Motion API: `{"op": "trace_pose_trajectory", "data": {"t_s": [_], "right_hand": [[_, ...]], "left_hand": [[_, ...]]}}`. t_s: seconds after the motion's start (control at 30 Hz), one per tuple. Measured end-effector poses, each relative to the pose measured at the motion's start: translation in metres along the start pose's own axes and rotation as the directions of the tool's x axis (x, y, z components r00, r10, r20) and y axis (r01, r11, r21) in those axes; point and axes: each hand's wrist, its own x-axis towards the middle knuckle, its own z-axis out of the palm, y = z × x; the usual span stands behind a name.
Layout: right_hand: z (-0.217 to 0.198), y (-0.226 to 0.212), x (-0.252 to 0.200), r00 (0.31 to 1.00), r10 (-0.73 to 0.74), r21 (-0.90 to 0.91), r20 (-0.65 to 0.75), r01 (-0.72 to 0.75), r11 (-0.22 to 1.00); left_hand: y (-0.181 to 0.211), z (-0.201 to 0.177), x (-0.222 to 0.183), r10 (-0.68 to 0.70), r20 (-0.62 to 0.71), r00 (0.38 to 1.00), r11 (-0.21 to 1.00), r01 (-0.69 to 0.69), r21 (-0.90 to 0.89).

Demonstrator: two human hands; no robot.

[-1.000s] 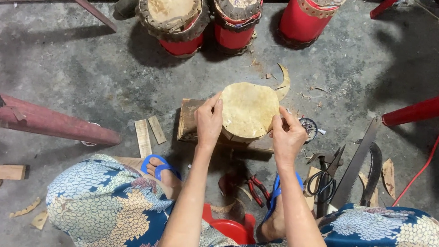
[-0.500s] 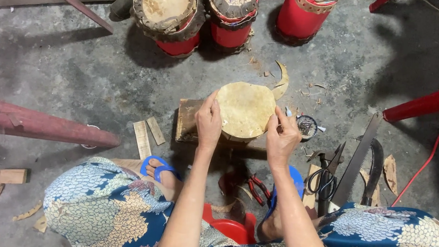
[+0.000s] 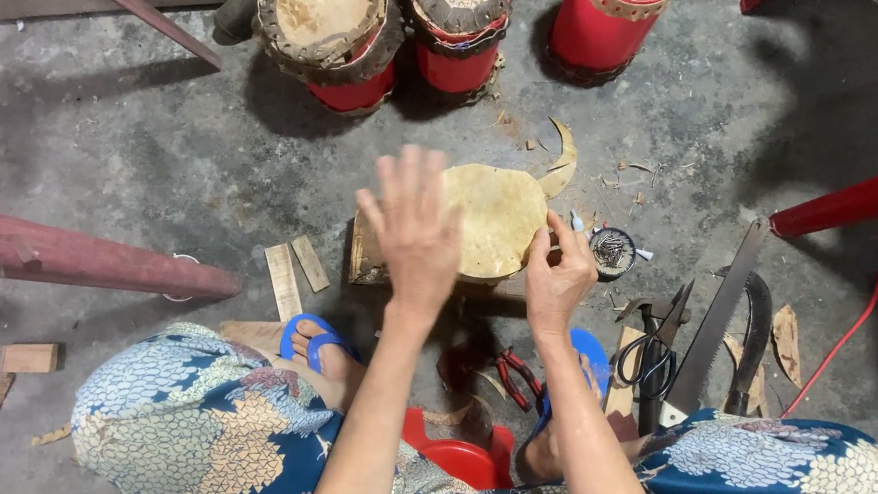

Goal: Trimming the edges of a circular leather drum skin using scissors while working on the floor.

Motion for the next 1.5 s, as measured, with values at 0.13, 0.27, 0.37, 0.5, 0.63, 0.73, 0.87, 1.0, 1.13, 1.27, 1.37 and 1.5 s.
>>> {"op": "trace_pose_trajectory", "data": {"t_s": [0.13,0.27,0.37,0.5,0.63,0.73,0.87,1.0,1.13,1.27,1.37,1.5], "right_hand": [[0.000,0.002,0.000,1.000,-0.013,-0.032,0.010,0.014,0.999],[-0.003,0.001,0.002,1.000,0.015,0.001,0.006,-0.015,1.000],[-0.005,0.002,0.002,0.998,0.057,0.044,0.029,-0.059,0.997],[-0.013,0.009,0.014,0.981,0.186,0.164,0.052,-0.192,0.968],[-0.030,0.071,0.064,0.752,0.657,0.436,0.050,-0.609,0.663],[-0.034,0.198,0.092,0.703,0.710,0.438,0.046,-0.653,0.618],[-0.056,0.331,0.077,0.759,0.648,0.144,-0.062,-0.636,0.758],[-0.063,0.361,0.029,0.862,0.507,-0.474,-0.013,-0.451,0.756],[-0.052,0.364,0.006,0.817,0.575,-0.588,0.053,-0.440,0.679],[-0.040,0.350,0.008,0.819,0.569,-0.621,0.075,-0.408,0.669],[-0.029,0.342,0.012,0.823,0.559,-0.622,0.101,-0.386,0.682],[-0.017,0.341,0.014,0.816,0.564,-0.670,0.129,-0.348,0.656]], "left_hand": [[0.019,0.011,-0.004,0.221,0.310,0.925,0.953,-0.272,0.133],[0.010,0.027,-0.010,0.246,0.427,0.870,0.939,-0.322,0.116],[0.010,0.026,-0.011,0.200,0.509,0.837,0.951,-0.291,0.103],[0.005,0.028,-0.013,0.218,0.492,0.843,0.942,-0.313,0.119],[0.005,0.034,-0.013,0.213,0.501,0.839,0.947,-0.303,0.105],[0.003,0.033,-0.013,0.223,0.503,0.835,0.938,-0.325,0.123],[0.010,0.028,-0.012,0.207,0.524,0.826,0.943,-0.312,0.120],[0.006,0.032,-0.015,0.211,0.508,0.835,0.936,-0.322,0.141],[0.007,0.032,-0.015,0.242,0.459,0.855,0.928,-0.341,0.147],[0.008,0.032,-0.015,0.249,0.439,0.863,0.924,-0.347,0.159],[0.006,0.034,-0.016,0.240,0.439,0.866,0.930,-0.335,0.152],[0.007,0.033,-0.015,0.249,0.423,0.871,0.926,-0.343,0.161]]}}
